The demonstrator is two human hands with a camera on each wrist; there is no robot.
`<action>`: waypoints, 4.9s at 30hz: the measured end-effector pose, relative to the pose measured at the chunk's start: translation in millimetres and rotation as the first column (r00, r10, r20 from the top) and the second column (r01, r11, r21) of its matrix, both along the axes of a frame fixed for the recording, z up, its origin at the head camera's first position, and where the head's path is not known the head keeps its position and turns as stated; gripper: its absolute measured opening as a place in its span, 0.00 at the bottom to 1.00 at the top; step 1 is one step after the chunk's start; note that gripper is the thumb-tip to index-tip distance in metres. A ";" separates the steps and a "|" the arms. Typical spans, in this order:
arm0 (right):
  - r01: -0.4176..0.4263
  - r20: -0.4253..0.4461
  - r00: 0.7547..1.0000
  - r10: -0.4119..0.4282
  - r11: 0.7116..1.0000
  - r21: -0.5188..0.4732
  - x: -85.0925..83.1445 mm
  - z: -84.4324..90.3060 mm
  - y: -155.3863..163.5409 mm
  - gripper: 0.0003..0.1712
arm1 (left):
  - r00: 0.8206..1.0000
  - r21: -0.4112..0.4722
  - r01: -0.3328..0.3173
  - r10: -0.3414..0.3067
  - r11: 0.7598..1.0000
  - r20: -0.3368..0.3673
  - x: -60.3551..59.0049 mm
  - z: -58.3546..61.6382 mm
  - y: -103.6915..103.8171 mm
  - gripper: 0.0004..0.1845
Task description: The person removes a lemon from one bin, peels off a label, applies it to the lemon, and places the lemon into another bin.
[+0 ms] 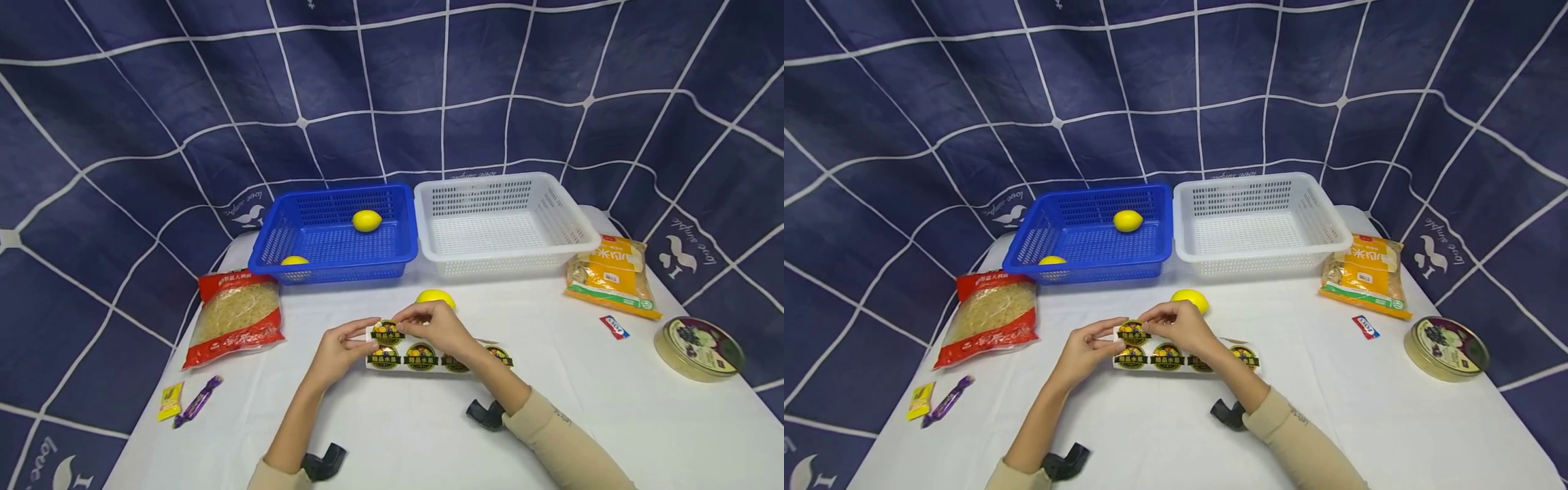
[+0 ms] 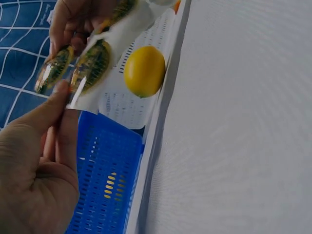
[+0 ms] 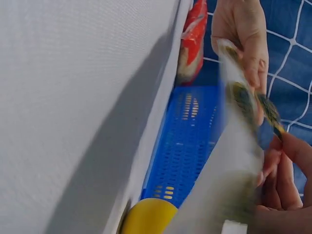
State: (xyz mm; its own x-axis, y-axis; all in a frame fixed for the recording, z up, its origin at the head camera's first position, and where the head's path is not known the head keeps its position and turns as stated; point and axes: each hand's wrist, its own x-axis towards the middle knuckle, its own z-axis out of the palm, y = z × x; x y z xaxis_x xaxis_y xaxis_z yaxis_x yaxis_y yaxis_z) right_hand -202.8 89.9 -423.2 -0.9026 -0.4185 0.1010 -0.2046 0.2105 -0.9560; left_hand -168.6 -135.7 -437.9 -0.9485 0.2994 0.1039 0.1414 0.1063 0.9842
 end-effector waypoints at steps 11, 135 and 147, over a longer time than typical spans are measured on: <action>0.128 0.100 0.988 -0.114 0.982 -0.140 -17.2 14.2 33.1 0.17 | 0.993 -0.157 0.102 -0.092 0.982 0.068 -8.2 -10.4 -7.8 0.29; 0.239 -0.646 0.760 -0.062 0.952 0.189 -50.2 -69.7 73.4 0.30 | 0.937 -0.167 0.103 -0.152 0.981 -0.315 -81.4 -38.0 84.9 0.31; 0.213 -0.611 0.786 -0.096 0.970 0.122 -49.0 -74.7 73.3 0.30 | 0.952 -0.168 0.070 -0.116 0.983 -0.283 -96.4 -70.3 85.3 0.33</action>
State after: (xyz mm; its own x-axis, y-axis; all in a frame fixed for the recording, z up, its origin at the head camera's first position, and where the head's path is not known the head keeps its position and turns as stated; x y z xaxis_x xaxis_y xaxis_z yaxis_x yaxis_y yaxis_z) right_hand -251.8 163.2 -497.9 -0.7397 -0.3423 0.5794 -0.6711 0.4393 -0.5973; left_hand -265.0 -50.4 -508.1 -0.8514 0.4188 0.3160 0.4347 0.2261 0.8717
